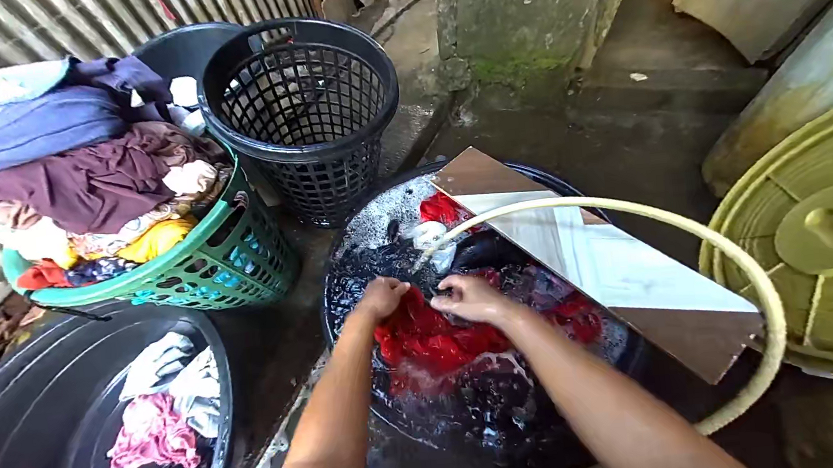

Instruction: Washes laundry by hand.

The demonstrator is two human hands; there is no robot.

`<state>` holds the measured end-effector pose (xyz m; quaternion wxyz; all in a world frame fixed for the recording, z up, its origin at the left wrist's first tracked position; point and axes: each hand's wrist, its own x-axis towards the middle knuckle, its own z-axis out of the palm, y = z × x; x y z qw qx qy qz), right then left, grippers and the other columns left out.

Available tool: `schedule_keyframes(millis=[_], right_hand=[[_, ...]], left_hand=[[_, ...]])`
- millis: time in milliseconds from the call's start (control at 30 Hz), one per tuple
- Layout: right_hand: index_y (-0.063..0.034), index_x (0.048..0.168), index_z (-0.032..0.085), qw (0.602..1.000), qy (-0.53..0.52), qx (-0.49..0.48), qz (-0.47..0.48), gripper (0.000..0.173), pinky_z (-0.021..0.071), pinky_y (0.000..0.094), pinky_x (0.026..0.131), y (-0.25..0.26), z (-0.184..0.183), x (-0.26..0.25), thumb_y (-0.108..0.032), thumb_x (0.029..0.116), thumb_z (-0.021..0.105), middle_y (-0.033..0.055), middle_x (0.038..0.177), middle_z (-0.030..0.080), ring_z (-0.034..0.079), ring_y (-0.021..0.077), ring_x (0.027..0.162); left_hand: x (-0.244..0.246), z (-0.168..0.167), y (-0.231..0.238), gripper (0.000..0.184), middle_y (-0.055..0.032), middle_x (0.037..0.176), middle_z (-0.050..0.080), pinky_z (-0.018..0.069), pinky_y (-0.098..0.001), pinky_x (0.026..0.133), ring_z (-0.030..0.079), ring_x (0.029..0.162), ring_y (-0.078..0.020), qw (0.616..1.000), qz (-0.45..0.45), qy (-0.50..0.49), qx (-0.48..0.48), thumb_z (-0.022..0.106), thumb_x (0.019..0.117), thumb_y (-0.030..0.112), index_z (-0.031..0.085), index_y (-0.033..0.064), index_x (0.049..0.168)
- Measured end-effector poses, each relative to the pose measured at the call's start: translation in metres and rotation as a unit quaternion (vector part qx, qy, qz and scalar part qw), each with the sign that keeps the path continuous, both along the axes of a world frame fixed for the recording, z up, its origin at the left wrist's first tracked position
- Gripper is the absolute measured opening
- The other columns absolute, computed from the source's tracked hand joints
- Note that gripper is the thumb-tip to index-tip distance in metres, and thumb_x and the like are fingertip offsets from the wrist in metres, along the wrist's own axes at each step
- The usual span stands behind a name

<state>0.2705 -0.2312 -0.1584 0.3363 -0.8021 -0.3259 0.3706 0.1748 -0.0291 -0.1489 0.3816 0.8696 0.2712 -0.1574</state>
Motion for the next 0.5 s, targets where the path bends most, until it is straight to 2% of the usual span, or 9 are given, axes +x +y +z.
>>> schedule_keyframes(millis=[67, 100, 200, 300, 367, 400, 433, 467, 500], right_hand=[[-0.0029, 0.148, 0.050, 0.999, 0.025, -0.031, -0.007, 0.061, 0.0419, 0.0552, 0.113, 0.015, -0.046, -0.030, -0.044, 0.1027, 0.059, 0.0248, 0.141, 0.058, 0.056, 0.0383, 0.132], [-0.0042, 0.151, 0.048, 0.998, 0.026, -0.056, -0.009, 0.060, 0.0371, 0.0544, 0.118, 0.017, -0.062, -0.044, -0.042, 0.1052, 0.054, 0.0238, 0.148, 0.053, 0.050, 0.0376, 0.139], [-0.0036, 0.154, 0.045, 0.993, 0.025, -0.111, -0.025, 0.048, 0.0267, 0.0509, 0.125, 0.007, -0.080, -0.062, -0.027, 0.1122, 0.039, 0.0221, 0.157, 0.044, 0.038, 0.0353, 0.150], [-0.0033, 0.154, 0.044, 0.965, 0.004, -0.263, 0.022, 0.050, 0.0291, 0.0622, 0.120, 0.007, -0.054, -0.058, -0.028, 0.1106, 0.043, 0.0265, 0.158, 0.040, 0.035, 0.0434, 0.149], [-0.0026, 0.143, 0.057, 0.959, -0.021, -0.280, -0.035, 0.054, 0.0358, 0.0607, 0.116, 0.015, -0.022, -0.061, -0.042, 0.1080, 0.045, 0.0232, 0.151, 0.051, 0.045, 0.0392, 0.144], [-0.0013, 0.138, 0.061, 0.969, -0.067, -0.220, -0.090, 0.054, 0.0383, 0.0574, 0.114, 0.017, -0.016, -0.070, -0.043, 0.1066, 0.048, 0.0225, 0.144, 0.058, 0.051, 0.0371, 0.139], [0.0014, 0.129, 0.067, 0.972, -0.150, -0.094, -0.152, 0.045, 0.0443, 0.0547, 0.110, 0.020, -0.024, -0.084, -0.034, 0.1048, 0.053, 0.0227, 0.132, 0.066, 0.060, 0.0364, 0.129], [0.0059, 0.118, 0.071, 0.951, -0.221, 0.077, -0.202, 0.034, 0.0509, 0.0515, 0.105, 0.027, -0.039, -0.094, -0.021, 0.1001, 0.060, 0.0238, 0.118, 0.072, 0.068, 0.0364, 0.117], [0.0089, 0.116, 0.071, 0.929, -0.228, 0.200, -0.212, 0.029, 0.0527, 0.0496, 0.103, 0.036, -0.049, -0.099, -0.011, 0.0971, 0.061, 0.0246, 0.115, 0.073, 0.070, 0.0362, 0.113]], left_hand=[[-0.001, -0.044, -0.017, 0.048, -0.0274, 0.138, 0.060, 0.0380, -0.0616, 0.114, 0.054, 0.134, -0.0432, 0.998, 0.030, 0.047, 0.041, 0.041, 0.1112, 0.035, 0.062, 0.0002, 0.136], [-0.008, -0.059, -0.029, 0.047, -0.0249, 0.138, 0.061, 0.0410, -0.0617, 0.111, 0.055, 0.133, -0.0421, 0.994, 0.056, 0.071, 0.064, 0.041, 0.1110, 0.037, 0.062, 0.0037, 0.137], [-0.031, -0.080, -0.057, 0.046, -0.0231, 0.144, 0.057, 0.0430, -0.0597, 0.109, 0.054, 0.134, -0.0403, 0.979, 0.103, 0.144, 0.103, 0.057, 0.1037, 0.030, 0.058, 0.0044, 0.142], [-0.031, -0.070, -0.057, 0.043, -0.0209, 0.150, 0.053, 0.0405, -0.0587, 0.112, 0.049, 0.139, -0.0394, 0.976, 0.091, 0.133, 0.149, 0.051, 0.1056, 0.028, 0.058, 0.0070, 0.143], [-0.015, -0.047, -0.046, 0.042, -0.0181, 0.139, 0.063, 0.0440, -0.0554, 0.111, 0.058, 0.132, -0.0354, 0.985, 0.109, 0.033, 0.129, 0.043, 0.1100, 0.034, 0.065, 0.0079, 0.135], [-0.006, -0.031, -0.039, 0.043, -0.0217, 0.131, 0.067, 0.0445, -0.0563, 0.110, 0.062, 0.126, -0.0373, 0.988, 0.115, -0.028, 0.094, 0.043, 0.1107, 0.033, 0.067, 0.0028, 0.130], [0.002, -0.013, -0.034, 0.041, -0.0244, 0.124, 0.069, 0.0449, -0.0561, 0.109, 0.064, 0.122, -0.0382, 0.987, 0.120, -0.084, 0.062, 0.045, 0.1104, 0.029, 0.068, -0.0012, 0.126], [0.009, 0.005, -0.029, 0.038, -0.0259, 0.119, 0.070, 0.0461, -0.0560, 0.107, 0.066, 0.117, -0.0387, 0.982, 0.126, -0.135, 0.039, 0.048, 0.1094, 0.024, 0.069, -0.0042, 0.123], [0.014, 0.021, -0.025, 0.032, -0.0245, 0.116, 0.070, 0.0486, -0.0549, 0.103, 0.067, 0.112, -0.0365, 0.974, 0.132, -0.182, 0.017, 0.051, 0.1084, 0.020, 0.069, -0.0042, 0.120]])
